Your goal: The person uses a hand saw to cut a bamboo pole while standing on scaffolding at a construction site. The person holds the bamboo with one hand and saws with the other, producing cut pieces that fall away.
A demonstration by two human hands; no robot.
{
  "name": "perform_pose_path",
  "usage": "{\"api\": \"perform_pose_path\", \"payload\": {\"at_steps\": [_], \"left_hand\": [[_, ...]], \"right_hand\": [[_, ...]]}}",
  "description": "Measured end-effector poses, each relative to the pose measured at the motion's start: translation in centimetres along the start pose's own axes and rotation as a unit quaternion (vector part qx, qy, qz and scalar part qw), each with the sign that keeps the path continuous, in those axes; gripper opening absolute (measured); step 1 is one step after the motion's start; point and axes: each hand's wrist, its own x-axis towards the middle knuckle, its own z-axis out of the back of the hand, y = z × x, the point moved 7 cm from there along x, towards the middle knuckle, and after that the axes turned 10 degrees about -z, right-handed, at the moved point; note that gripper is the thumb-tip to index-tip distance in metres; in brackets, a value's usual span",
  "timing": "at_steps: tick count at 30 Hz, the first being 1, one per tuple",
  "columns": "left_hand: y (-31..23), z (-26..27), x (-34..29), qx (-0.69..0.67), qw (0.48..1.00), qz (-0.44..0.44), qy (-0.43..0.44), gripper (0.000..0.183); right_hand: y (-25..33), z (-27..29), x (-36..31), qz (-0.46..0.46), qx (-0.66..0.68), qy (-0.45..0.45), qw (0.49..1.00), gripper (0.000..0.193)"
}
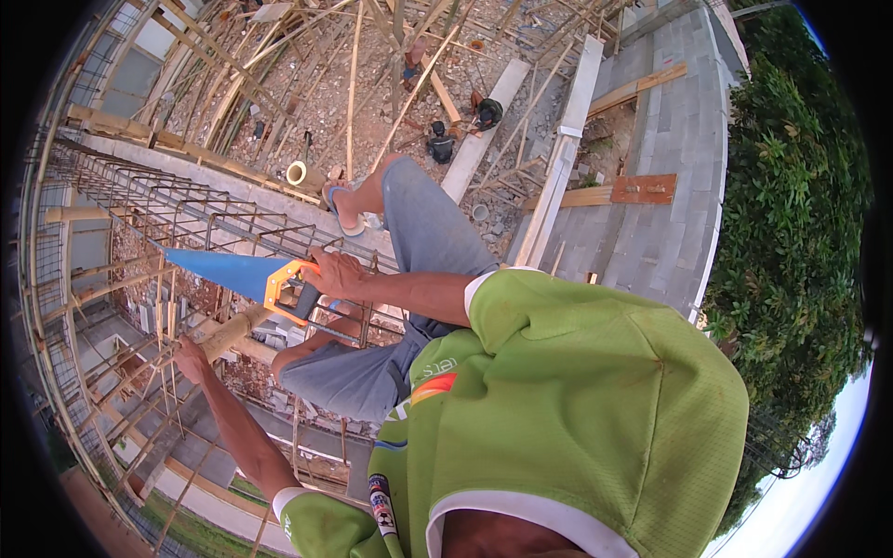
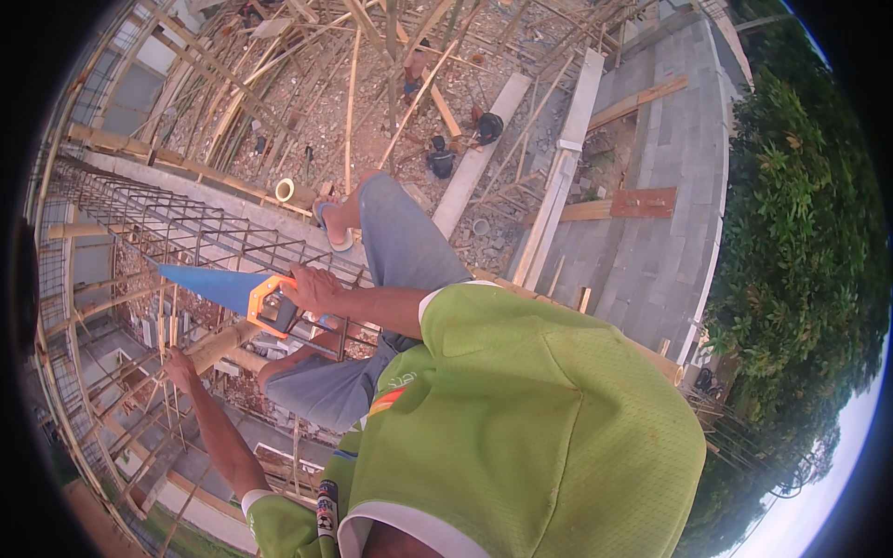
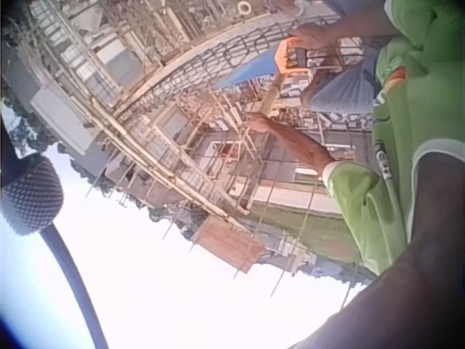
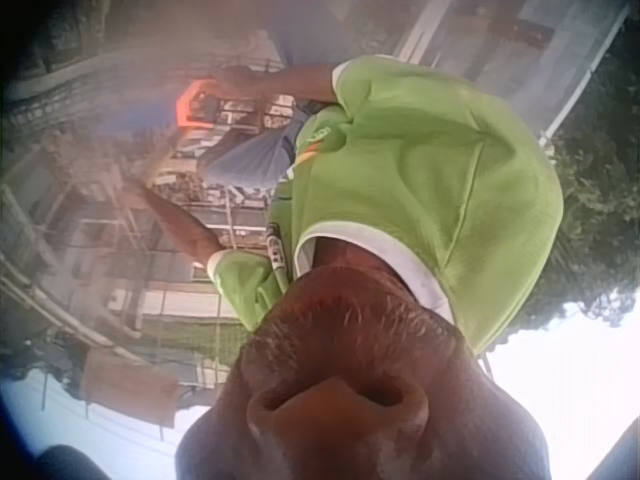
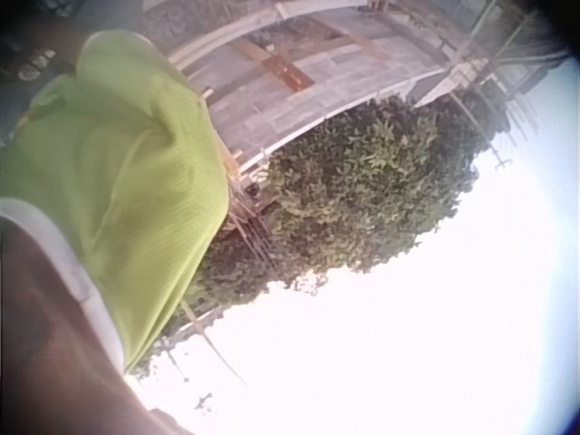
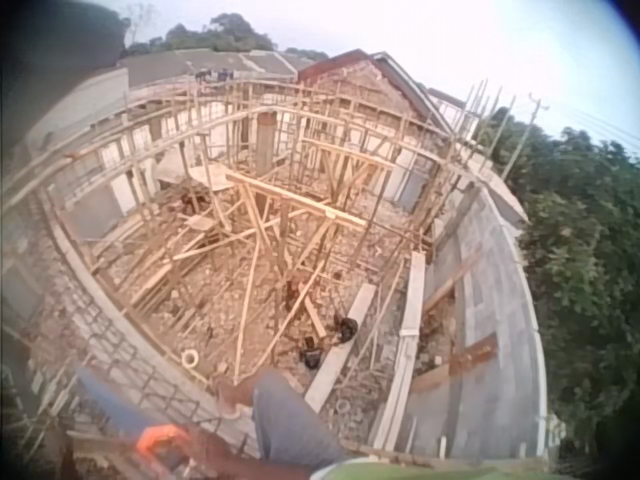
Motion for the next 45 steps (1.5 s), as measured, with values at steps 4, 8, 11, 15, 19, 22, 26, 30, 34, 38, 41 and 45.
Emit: {"api": "perform_pose_path", "payload": {"at_steps": [4, 8, 11, 15, 19, 22, 26, 30, 34, 38, 41, 45], "left_hand": [[0.7, -0.1, 0.1, -0.028, 0.999, 0.035, -0.009, 0.067], [0.5, -0.3, 0.3, -0.033, 0.999, 0.031, -0.005, 0.065], [0.4, -0.4, 0.3, -0.034, 0.999, 0.012, -0.009, 0.063], [1.0, -0.9, 0.8, -0.016, 0.999, 0.011, -0.025, 0.061], [2.3, -1.4, 1.4, 0.027, 0.999, -0.016, -0.024, 0.061], [1.6, -1.3, 1.1, 0.0, 1.0, -0.005, -0.022, 0.061], [0.1, -0.5, 0.2, -0.038, 0.999, 0.014, -0.027, 0.061], [0.9, -0.5, 0.3, -0.035, 0.999, 0.022, -0.031, 0.061], [1.4, -1.2, 0.8, -0.026, 0.999, 0.018, -0.025, 0.06], [2.7, -1.5, 1.4, 0.025, 0.999, -0.042, -0.024, 0.06], [0.6, -1.2, 0.7, -0.042, 0.999, 0.015, -0.007, 0.061], [0.9, -0.1, 0.1, -0.028, 0.998, 0.047, -0.008, 0.063]], "right_hand": [[0.2, 0.0, 0.0, -0.013, -0.012, 0.025, 1.0, 0.055], [0.1, 0.0, 0.0, -0.007, -0.002, 0.023, 1.0, 0.055], [0.2, 0.3, -0.2, -0.007, -0.001, 0.024, 1.0, 0.055], [0.3, 0.4, -0.3, -0.008, 0.005, 0.029, 1.0, 0.055], [0.7, 0.2, -0.4, -0.006, 0.0, 0.031, 1.0, 0.054], [0.5, 0.3, -0.3, -0.007, 0.004, 0.031, 0.999, 0.055], [0.3, 0.6, -0.4, -0.012, 0.002, 0.025, 1.0, 0.055], [0.5, 0.4, -0.4, -0.005, 0.004, 0.015, 1.0, 0.054], [0.3, 0.3, -0.4, -0.006, 0.005, 0.021, 1.0, 0.053], [0.8, 0.3, -0.6, 0.001, 0.007, 0.023, 1.0, 0.054], [0.3, 0.8, -0.5, -0.011, 0.004, 0.014, 1.0, 0.054], [0.6, 0.4, -0.6, -0.009, 0.003, 0.026, 1.0, 0.056]]}}
